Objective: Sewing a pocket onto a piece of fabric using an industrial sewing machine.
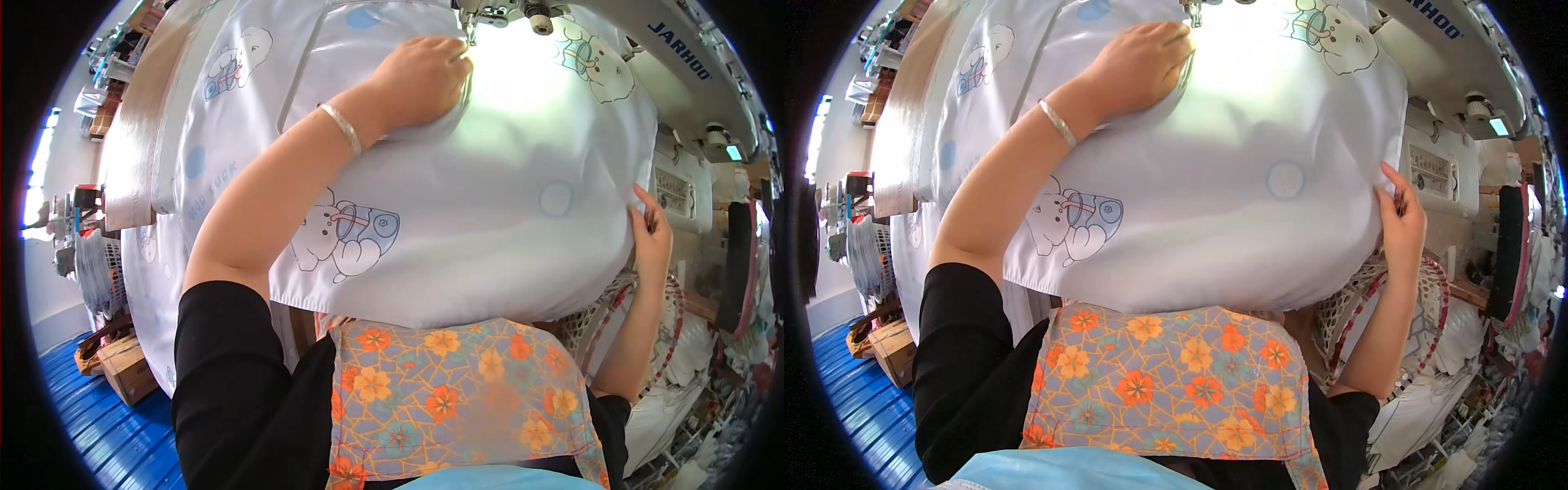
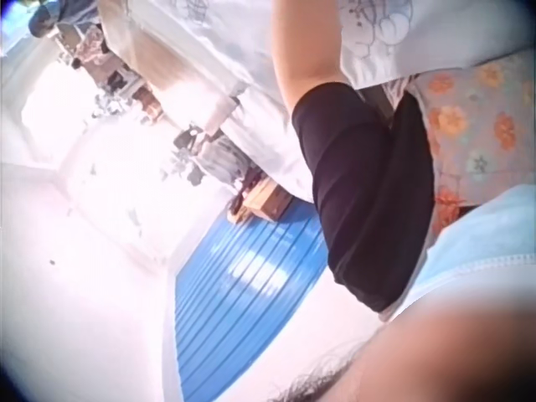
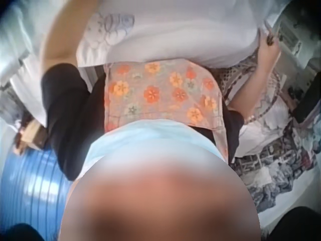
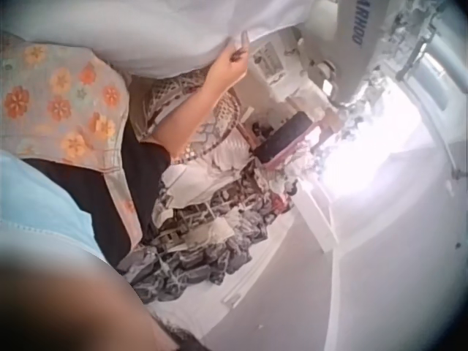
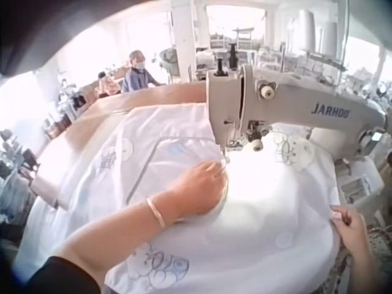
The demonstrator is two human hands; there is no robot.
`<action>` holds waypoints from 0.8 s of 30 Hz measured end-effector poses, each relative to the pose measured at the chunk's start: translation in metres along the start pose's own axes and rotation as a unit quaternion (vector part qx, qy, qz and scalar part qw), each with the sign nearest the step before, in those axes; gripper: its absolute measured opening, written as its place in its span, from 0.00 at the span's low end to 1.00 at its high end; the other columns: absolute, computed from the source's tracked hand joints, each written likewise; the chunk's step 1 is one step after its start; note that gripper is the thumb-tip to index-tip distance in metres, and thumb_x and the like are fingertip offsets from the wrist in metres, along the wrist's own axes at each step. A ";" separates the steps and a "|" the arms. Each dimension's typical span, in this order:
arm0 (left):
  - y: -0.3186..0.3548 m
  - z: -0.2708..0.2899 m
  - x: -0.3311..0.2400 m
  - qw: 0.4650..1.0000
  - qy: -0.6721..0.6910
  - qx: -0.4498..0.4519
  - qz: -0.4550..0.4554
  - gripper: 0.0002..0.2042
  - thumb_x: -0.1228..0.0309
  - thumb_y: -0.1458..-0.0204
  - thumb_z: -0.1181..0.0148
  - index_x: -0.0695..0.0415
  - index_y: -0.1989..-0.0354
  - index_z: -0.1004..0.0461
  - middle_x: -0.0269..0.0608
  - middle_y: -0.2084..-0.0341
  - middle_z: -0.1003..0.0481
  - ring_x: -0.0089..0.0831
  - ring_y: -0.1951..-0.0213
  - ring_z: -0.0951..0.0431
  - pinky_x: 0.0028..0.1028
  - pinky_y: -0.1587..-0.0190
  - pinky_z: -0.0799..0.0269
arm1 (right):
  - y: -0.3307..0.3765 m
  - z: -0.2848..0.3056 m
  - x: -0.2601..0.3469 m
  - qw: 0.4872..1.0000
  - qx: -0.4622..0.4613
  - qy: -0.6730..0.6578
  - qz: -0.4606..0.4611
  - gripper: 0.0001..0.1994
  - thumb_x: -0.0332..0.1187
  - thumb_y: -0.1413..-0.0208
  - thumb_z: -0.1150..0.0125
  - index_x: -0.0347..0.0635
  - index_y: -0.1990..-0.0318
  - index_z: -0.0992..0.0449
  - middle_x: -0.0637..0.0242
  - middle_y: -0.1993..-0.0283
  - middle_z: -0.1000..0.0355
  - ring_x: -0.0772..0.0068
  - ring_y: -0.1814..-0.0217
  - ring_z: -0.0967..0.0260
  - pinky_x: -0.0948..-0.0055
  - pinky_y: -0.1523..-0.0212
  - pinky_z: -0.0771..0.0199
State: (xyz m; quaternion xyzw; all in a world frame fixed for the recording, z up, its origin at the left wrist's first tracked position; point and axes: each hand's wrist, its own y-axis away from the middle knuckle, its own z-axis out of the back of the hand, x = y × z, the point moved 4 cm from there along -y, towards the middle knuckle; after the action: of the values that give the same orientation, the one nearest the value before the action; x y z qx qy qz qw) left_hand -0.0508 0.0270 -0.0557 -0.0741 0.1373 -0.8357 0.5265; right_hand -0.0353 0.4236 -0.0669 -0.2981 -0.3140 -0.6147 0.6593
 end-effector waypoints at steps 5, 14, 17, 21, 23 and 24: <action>0.017 0.007 -0.009 0.997 0.034 -0.058 -0.032 0.15 0.72 0.46 0.48 0.61 0.51 0.27 0.44 0.49 0.28 0.40 0.46 0.29 0.36 0.42 0.34 | 0.027 0.009 -0.004 0.991 0.101 -0.075 -0.042 0.21 0.23 0.47 0.43 0.39 0.43 0.27 0.71 0.55 0.29 0.85 0.59 0.37 0.84 0.54 0.37; 0.008 0.001 -0.002 1.000 0.017 -0.023 -0.009 0.16 0.70 0.44 0.51 0.61 0.49 0.27 0.45 0.47 0.29 0.40 0.44 0.31 0.36 0.40 0.36 | 0.017 0.002 -0.012 0.999 0.007 -0.028 -0.013 0.21 0.23 0.46 0.42 0.39 0.42 0.28 0.79 0.68 0.38 0.84 0.68 0.43 0.87 0.59 0.41; 0.016 0.007 -0.009 0.998 0.045 -0.037 -0.027 0.16 0.67 0.40 0.52 0.61 0.49 0.27 0.46 0.46 0.29 0.40 0.42 0.32 0.36 0.39 0.39 | 0.027 0.009 -0.031 0.999 -0.027 -0.012 -0.024 0.22 0.24 0.45 0.41 0.39 0.41 0.29 0.75 0.65 0.35 0.83 0.65 0.41 0.85 0.57 0.40; 0.020 0.008 -0.010 0.996 0.072 -0.039 -0.028 0.17 0.64 0.38 0.53 0.61 0.48 0.28 0.47 0.45 0.30 0.40 0.41 0.33 0.37 0.38 0.41 | 0.069 -0.010 -0.049 0.962 -0.084 -0.247 -0.077 0.19 0.24 0.43 0.41 0.35 0.43 0.30 0.72 0.65 0.29 0.82 0.62 0.35 0.82 0.54 0.35; 0.011 0.006 -0.009 0.996 0.081 -0.027 -0.024 0.17 0.63 0.38 0.53 0.61 0.47 0.28 0.46 0.45 0.30 0.39 0.41 0.33 0.38 0.38 0.41 | 0.098 -0.030 -0.073 0.897 -0.159 -0.389 -0.138 0.11 0.25 0.42 0.43 0.34 0.52 0.28 0.73 0.71 0.32 0.83 0.68 0.35 0.81 0.65 0.34; 0.012 0.006 -0.009 0.996 0.080 -0.028 -0.024 0.17 0.63 0.38 0.53 0.61 0.47 0.28 0.46 0.45 0.30 0.39 0.41 0.33 0.38 0.38 0.41 | 0.120 -0.051 -0.106 0.843 -0.145 -0.487 -0.176 0.07 0.25 0.41 0.44 0.36 0.56 0.29 0.74 0.73 0.35 0.83 0.72 0.38 0.81 0.70 0.38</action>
State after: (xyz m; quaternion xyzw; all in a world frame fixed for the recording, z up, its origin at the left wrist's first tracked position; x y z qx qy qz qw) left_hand -0.0350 0.0297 -0.0537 -0.0252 0.2005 -0.8472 0.4913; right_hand 0.0821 0.4580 -0.1826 -0.5911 -0.5492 -0.5348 0.2511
